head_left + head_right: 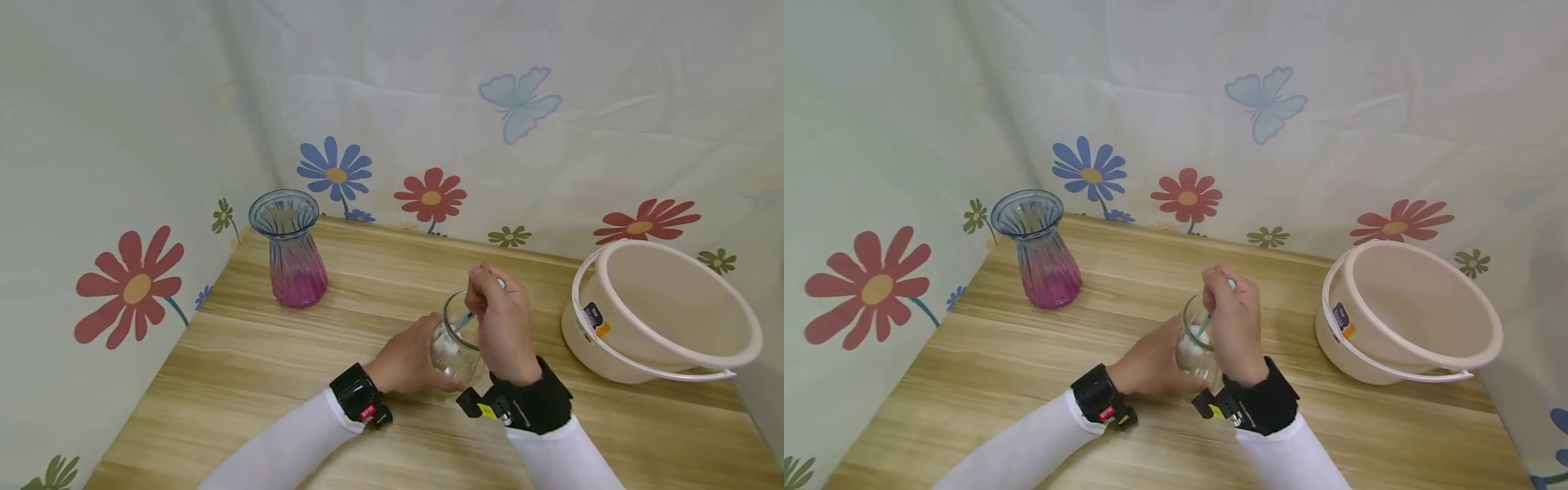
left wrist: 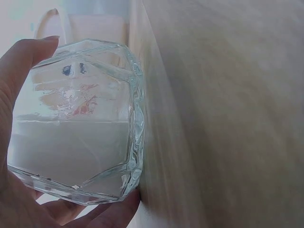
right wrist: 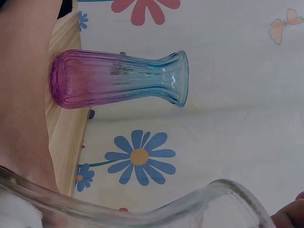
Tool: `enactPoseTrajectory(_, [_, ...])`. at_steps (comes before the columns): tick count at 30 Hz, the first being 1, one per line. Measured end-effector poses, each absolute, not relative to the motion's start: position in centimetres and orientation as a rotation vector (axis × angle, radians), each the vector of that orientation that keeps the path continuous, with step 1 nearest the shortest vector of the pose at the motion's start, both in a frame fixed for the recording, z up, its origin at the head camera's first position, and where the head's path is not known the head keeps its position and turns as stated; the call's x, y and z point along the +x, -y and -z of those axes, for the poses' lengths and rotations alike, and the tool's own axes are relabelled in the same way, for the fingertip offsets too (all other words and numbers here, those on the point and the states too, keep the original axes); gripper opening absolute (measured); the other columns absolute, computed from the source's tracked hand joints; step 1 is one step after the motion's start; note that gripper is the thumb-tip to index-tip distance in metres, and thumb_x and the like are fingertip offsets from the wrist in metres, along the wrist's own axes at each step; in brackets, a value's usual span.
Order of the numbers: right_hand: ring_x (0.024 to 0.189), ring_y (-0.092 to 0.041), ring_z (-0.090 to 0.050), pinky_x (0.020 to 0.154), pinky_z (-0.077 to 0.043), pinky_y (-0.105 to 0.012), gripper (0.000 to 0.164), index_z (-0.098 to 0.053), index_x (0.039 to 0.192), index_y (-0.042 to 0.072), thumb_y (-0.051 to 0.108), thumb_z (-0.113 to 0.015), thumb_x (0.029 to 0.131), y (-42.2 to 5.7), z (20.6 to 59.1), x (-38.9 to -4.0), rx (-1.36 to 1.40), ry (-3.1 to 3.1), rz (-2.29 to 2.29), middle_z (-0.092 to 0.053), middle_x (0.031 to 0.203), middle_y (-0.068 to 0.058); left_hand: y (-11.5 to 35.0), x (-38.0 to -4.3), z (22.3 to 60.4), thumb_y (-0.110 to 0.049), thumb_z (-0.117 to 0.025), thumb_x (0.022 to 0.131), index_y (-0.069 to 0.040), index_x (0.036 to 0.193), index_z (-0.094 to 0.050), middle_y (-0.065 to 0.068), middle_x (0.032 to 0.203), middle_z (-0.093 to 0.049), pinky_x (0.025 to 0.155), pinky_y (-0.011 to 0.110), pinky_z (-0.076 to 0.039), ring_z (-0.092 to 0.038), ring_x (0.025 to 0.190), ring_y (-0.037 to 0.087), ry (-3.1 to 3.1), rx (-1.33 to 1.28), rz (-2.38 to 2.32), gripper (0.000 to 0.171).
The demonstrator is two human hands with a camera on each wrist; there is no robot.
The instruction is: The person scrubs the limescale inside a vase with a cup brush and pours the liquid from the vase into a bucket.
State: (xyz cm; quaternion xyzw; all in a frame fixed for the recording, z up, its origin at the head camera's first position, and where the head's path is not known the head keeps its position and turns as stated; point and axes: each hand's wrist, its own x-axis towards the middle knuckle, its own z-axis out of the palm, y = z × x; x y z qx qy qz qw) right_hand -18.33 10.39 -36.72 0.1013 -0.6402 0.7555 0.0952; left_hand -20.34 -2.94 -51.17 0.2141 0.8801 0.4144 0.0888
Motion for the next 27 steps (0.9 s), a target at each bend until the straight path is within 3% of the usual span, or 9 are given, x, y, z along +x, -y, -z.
enactPoseTrajectory(14, [0.059, -0.02, -0.02, 0.068, -0.015, -0.039, 0.044, -0.028, 0.068, 0.005, 0.01, -0.042, 0.11, -12.2, 36.4, -18.3, 0.342, 1.835, -2.214, -0.022, 0.065, -0.004, 3.0, -20.2, 51.6, -0.064, -0.093, 0.063, -0.027, 0.137, -0.044, -0.012, 0.117, -0.055, 0.082, 0.028, -0.053, -0.061, 0.1, 0.008, -2.653, 0.655, -1.213, 0.096])
enactPoseTrajectory(27, [0.056, -0.019, -0.02, 0.061, -0.013, -0.033, 0.044, -0.031, 0.066, 0.005, 0.006, -0.043, 0.108, -12.5, 33.6, -17.4, 0.507, 1.639, -2.243, -0.024, 0.062, -0.004, 3.0, -20.2, 51.4, -0.066, -0.092, 0.063, -0.027, 0.143, -0.042, -0.012, 0.12, -0.055, 0.085, 0.031, -0.054, -0.06, 0.104, 0.009, -2.658, 0.661, -1.194, 0.101])
